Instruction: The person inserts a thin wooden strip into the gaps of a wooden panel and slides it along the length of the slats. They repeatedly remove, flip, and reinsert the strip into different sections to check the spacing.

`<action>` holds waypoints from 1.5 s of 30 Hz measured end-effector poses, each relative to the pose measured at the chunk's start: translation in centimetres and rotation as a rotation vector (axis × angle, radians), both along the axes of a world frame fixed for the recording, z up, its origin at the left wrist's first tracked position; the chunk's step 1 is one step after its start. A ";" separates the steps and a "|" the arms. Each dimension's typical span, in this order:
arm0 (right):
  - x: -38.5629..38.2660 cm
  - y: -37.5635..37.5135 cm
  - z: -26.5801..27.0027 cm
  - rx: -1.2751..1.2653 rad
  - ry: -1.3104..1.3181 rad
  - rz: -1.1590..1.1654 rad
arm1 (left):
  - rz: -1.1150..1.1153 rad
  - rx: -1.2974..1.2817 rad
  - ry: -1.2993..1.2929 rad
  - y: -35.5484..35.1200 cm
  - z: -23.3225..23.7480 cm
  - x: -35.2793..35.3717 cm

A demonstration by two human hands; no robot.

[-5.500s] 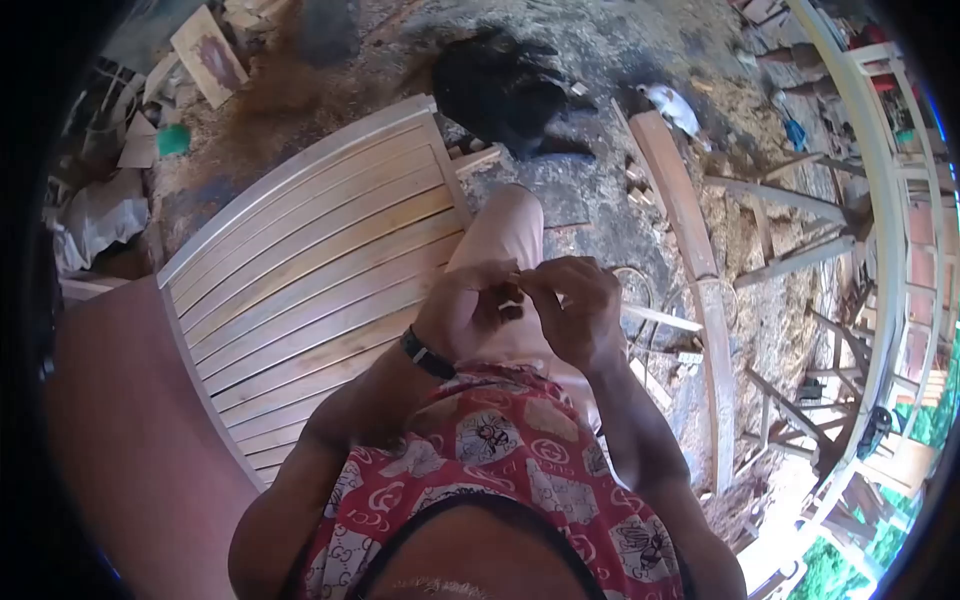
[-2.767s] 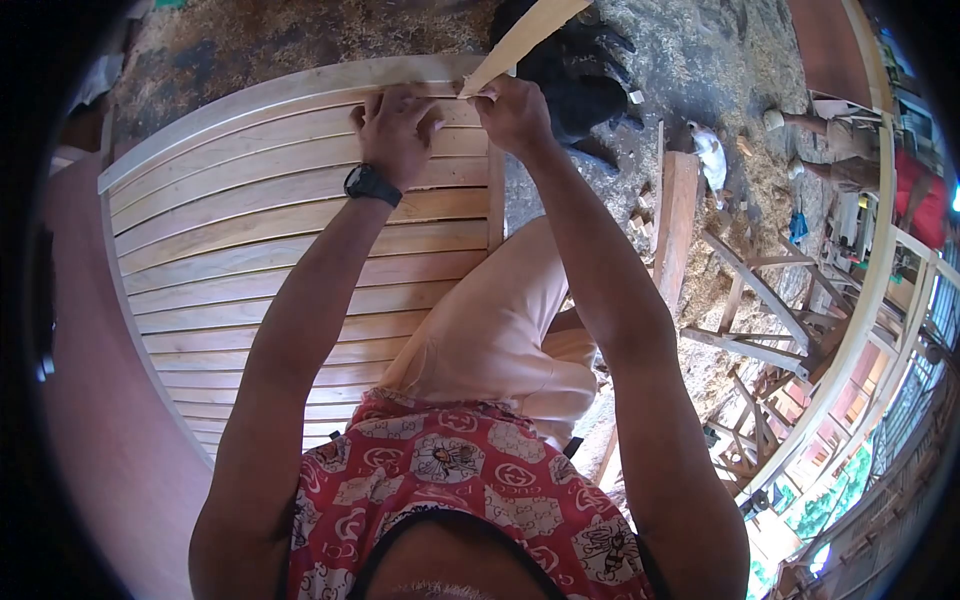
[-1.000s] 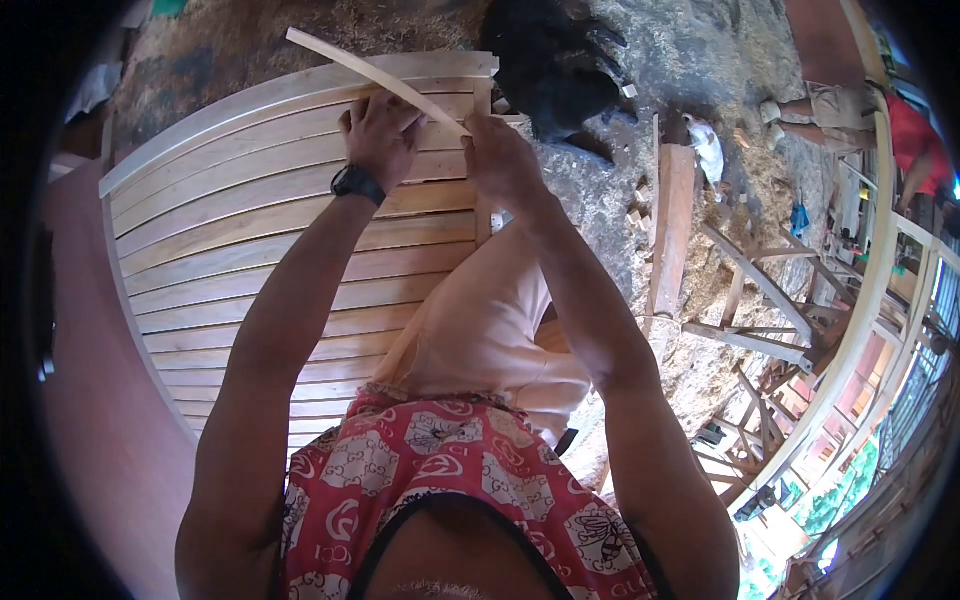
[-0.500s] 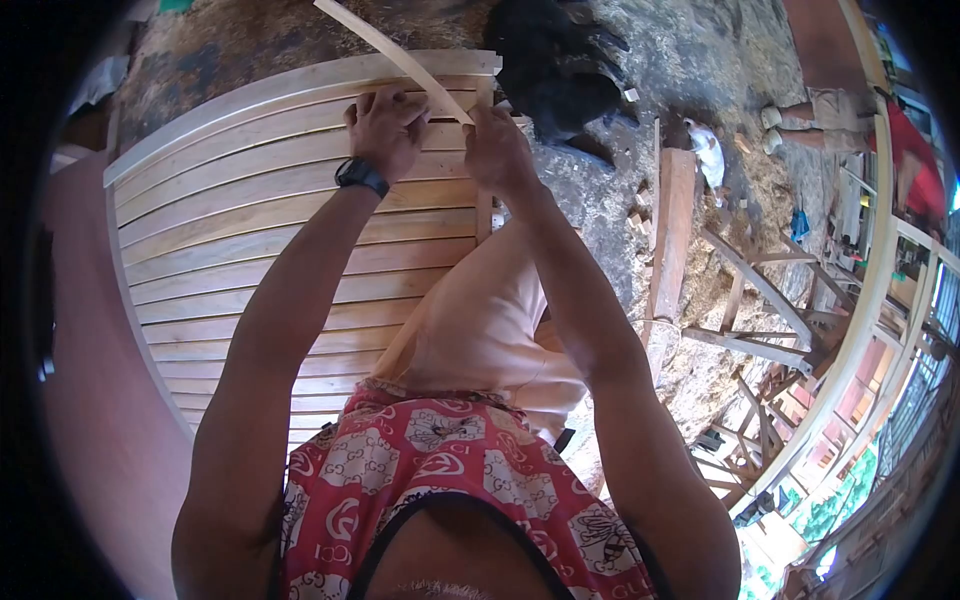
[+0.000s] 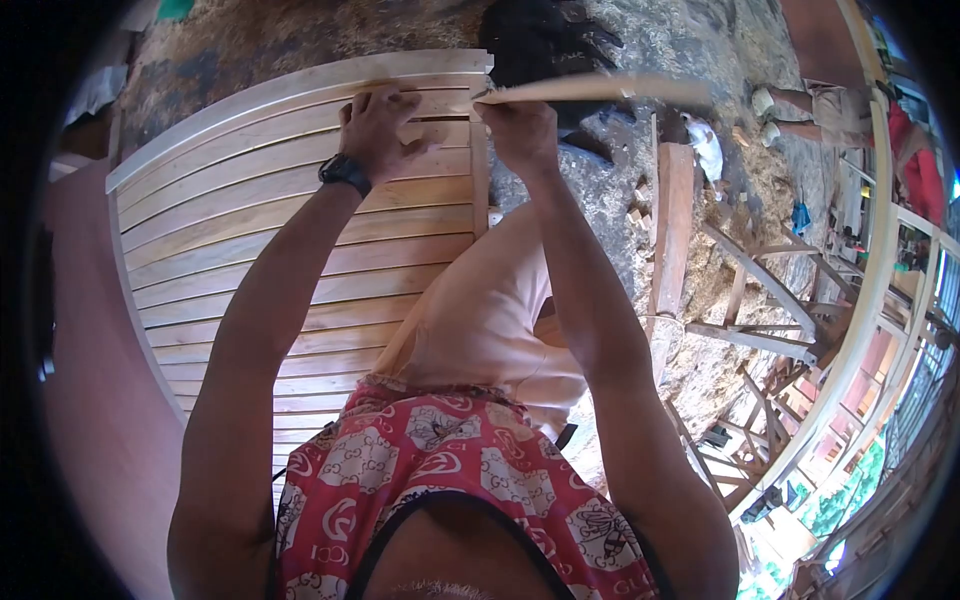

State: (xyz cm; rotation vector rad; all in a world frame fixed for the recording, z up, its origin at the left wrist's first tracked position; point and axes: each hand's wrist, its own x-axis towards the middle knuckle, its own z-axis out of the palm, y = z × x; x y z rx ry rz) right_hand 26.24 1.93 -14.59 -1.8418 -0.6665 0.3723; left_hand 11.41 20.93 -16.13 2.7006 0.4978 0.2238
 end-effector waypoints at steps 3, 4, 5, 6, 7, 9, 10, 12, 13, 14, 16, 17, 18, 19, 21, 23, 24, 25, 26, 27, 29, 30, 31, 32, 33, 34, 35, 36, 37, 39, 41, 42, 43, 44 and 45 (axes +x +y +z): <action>-0.6 0.6 0.5 -0.044 -0.061 0.056 | -0.011 0.017 0.023 -0.1 0.4 -0.1; -1.2 0.7 0.8 -0.051 -0.053 0.057 | -0.010 0.009 0.030 -0.2 0.4 -0.3; -1.7 0.8 1.1 -0.004 -0.028 0.093 | -0.015 0.000 0.014 -0.2 0.4 -0.4; -2.0 0.9 1.1 0.048 -0.006 0.131 | -0.017 -0.005 -0.005 0.1 0.0 -0.4; -2.4 0.9 1.1 -0.011 -0.042 0.142 | -0.013 -0.006 -0.002 0.1 -0.4 -0.4; -2.7 0.8 0.9 -0.107 -0.046 0.169 | -0.013 0.009 -0.054 0.4 -1.0 -0.1; -2.8 0.8 0.6 -0.203 -0.054 0.191 | -0.008 0.016 -0.052 0.8 -1.2 -0.1; -3.1 0.8 0.1 -0.285 -0.088 0.229 | -0.058 -0.025 -0.085 1.4 -1.4 0.0; -3.2 0.8 -0.1 -0.372 -0.124 0.265 | -0.058 -0.019 -0.080 1.7 -1.6 0.0; -3.2 1.0 -0.4 -0.364 -0.119 0.265 | -0.089 -0.001 -0.112 2.0 -1.7 0.1; -3.5 1.3 -1.1 -0.396 -0.267 0.329 | -0.121 0.021 -0.130 2.4 -2.8 0.5; -3.7 1.4 -1.5 -0.386 -0.254 0.327 | -0.134 -0.046 -0.179 2.7 -3.3 0.8; -4.0 1.6 -1.8 -0.311 -0.306 0.319 | -0.148 -0.109 -0.227 3.0 -3.1 1.1; -4.1 1.7 -2.1 -0.237 -0.358 0.307 | -0.154 -0.100 -0.212 3.3 -2.9 1.3; -4.4 1.7 -2.3 -0.207 -0.357 0.272 | -0.190 -0.132 -0.236 3.4 -2.6 1.5; -5.0 1.8 -2.8 -0.160 -0.394 0.220 | -0.180 -0.115 -0.213 3.2 -2.8 1.2; -5.2 1.9 -2.8 -0.158 -0.374 0.209 | -0.164 -0.099 -0.218 3.3 -2.8 1.2; -5.3 2.0 -2.4 -0.211 -0.377 0.217 | -0.142 -0.081 -0.183 3.4 -3.1 1.3; -5.4 2.1 -2.0 -0.261 -0.379 0.229 | -0.150 -0.081 -0.163 3.5 -3.4 1.4; -5.5 2.1 -1.8 -0.255 -0.354 0.206 | -0.136 -0.075 -0.167 3.4 -3.4 1.4; -6.3 1.7 -2.0 -0.236 -0.335 0.171 | -0.122 -0.068 -0.142 3.4 -3.3 0.9; -6.5 1.8 -1.9 -0.220 -0.347 0.140 | -0.107 -0.072 -0.127 3.4 -3.2 0.7; -6.5 2.0 -1.9 -0.211 -0.332 0.147 | -0.087 -0.074 -0.117 3.4 -3.2 0.6; -6.5 2.0 -1.9 -0.231 -0.284 0.161 | -0.078 -0.071 -0.102 3.3 -3.2 0.4; -6.5 1.9 -1.8 -0.251 -0.241 0.172 | -0.098 -0.065 -0.126 3.5 -3.4 0.3; -6.3 1.9 -1.8 -0.242 -0.237 0.172 | -0.122 -0.056 -0.157 3.7 -3.7 0.6; -6.4 1.7 -1.6 -0.229 -0.240 0.174 | -0.109 -0.205 -0.221 3.5 -4.0 0.7; -6.3 1.8 -1.6 -0.212 -0.251 0.172 | -0.113 -0.194 -0.220 3.4 -3.7 0.8; -6.3 1.9 -1.5 -0.202 -0.253 0.167 | -0.117 -0.103 -0.170 3.4 -3.3 0.8; -6.6 1.8 -1.1 -0.251 -0.204 0.169 | -0.106 -0.021 -0.127 3.0 -2.6 1.0; -7.2 1.5 -1.0 -0.275 -0.193 0.156 | -0.094 -0.001 -0.087 3.1 -3.0 0.4; -7.0 1.7 -1.0 -0.299 -0.189 0.150 | -0.074 0.019 -0.055 3.3 -3.2 0.6; -6.7 1.7 -1.4 -0.292 -0.204 0.133 | -0.084 -0.011 -0.067 3.2 -2.9 0.8; -6.6 1.6 -1.9 -0.279 -0.182 0.147 | -0.097 -0.003 -0.080 2.9 -2.8 0.8; -6.3 1.5 -1.9 -0.266 -0.161 0.162 | -0.069 -0.057 -0.107 2.5 -2.6 0.9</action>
